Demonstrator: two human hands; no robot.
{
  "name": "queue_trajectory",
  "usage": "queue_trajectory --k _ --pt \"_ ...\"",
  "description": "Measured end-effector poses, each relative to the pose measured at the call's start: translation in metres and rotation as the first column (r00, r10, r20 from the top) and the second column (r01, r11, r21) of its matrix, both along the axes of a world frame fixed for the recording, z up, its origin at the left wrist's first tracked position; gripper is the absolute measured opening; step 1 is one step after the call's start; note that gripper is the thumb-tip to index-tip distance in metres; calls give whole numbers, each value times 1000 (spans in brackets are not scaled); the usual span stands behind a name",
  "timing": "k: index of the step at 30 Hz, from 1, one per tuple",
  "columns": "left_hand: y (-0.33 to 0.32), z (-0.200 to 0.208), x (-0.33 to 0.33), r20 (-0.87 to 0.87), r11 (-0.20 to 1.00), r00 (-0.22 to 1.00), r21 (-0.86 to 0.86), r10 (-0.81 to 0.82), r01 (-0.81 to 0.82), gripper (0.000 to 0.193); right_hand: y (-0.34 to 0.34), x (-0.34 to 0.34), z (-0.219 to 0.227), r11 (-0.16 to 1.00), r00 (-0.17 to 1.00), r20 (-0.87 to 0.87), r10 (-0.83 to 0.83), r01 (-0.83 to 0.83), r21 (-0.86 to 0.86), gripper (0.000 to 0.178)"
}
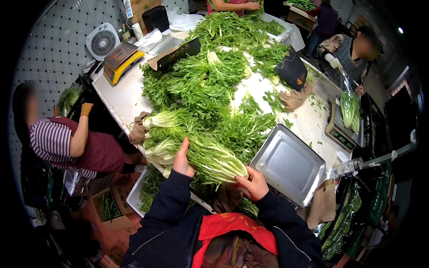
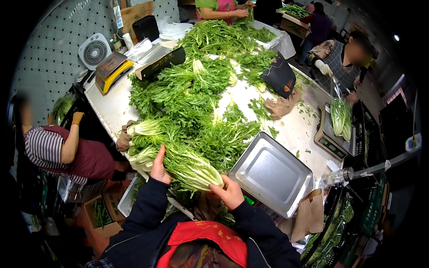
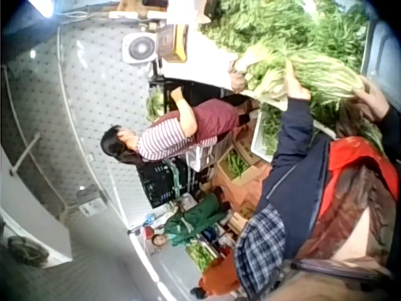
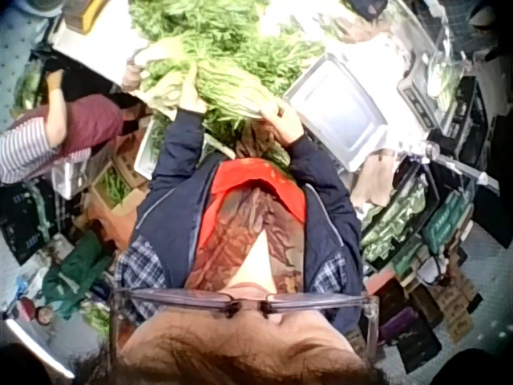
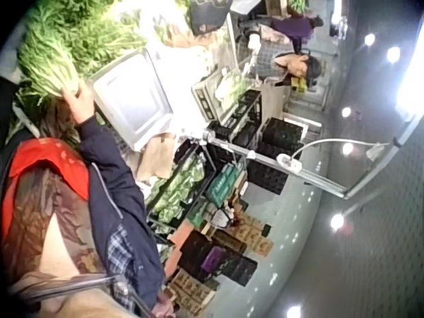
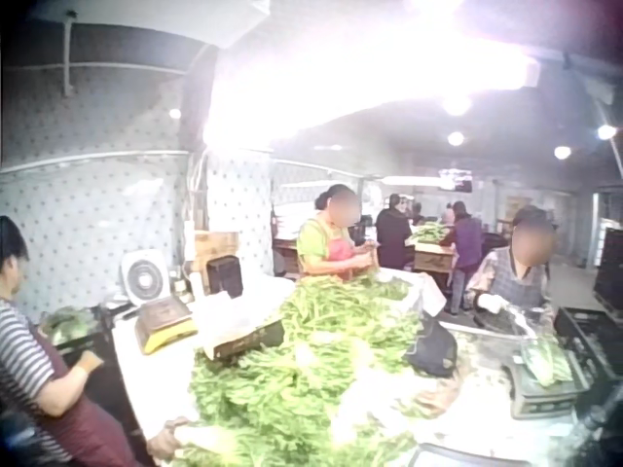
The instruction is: The person selects leafy green vegetables from a large pile on a table, trims the ends by hand, weighs them on a digital scale, and wraps them in plastic bags. The wrapped vegetables are placed into a crate. Other workers are visible in the background performing similar tasks.
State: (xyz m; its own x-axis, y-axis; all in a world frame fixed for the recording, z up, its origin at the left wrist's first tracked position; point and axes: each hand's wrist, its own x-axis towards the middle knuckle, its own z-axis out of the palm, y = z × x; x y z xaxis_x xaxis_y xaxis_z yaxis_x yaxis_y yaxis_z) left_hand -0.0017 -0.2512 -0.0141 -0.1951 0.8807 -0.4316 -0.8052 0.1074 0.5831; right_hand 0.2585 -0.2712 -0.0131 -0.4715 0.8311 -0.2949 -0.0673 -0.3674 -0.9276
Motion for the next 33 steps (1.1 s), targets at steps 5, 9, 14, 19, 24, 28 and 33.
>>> queue_trajectory --k 5,9,14,19,24,28,33 --pt "-13 4 9 -514 966 818 114 258 -232 48 9 12 8 985 989 38 -146 142 93 39" --pt "-48 3 12 -597 922 716 -119 -362 368 28 5 0 11 955 937 -188 -294 284 -80 41" --pt "-61 -18 75 -185 694 693 71 -697 717 45 -9 -22 8 959 917 -279 -285 271 -86 41" --pt "-42 -17 74 274 930 890 143 -365 338 38 -14 -26 11 977 976 -70 -205 208 39 39" --pt "-48 -21 63 189 939 920 67 -345 338 39 4 -19 5 924 947 239 -213 116 365 25" --pt "-50 -20 60 190 927 907 53 -376 372 39 8 -22 9 958 961 221 -166 103 269 16" --pt "-43 -22 61 254 971 938 22 -237 240 41 -7 -31 20 969 973 -34 -230 232 86 14"
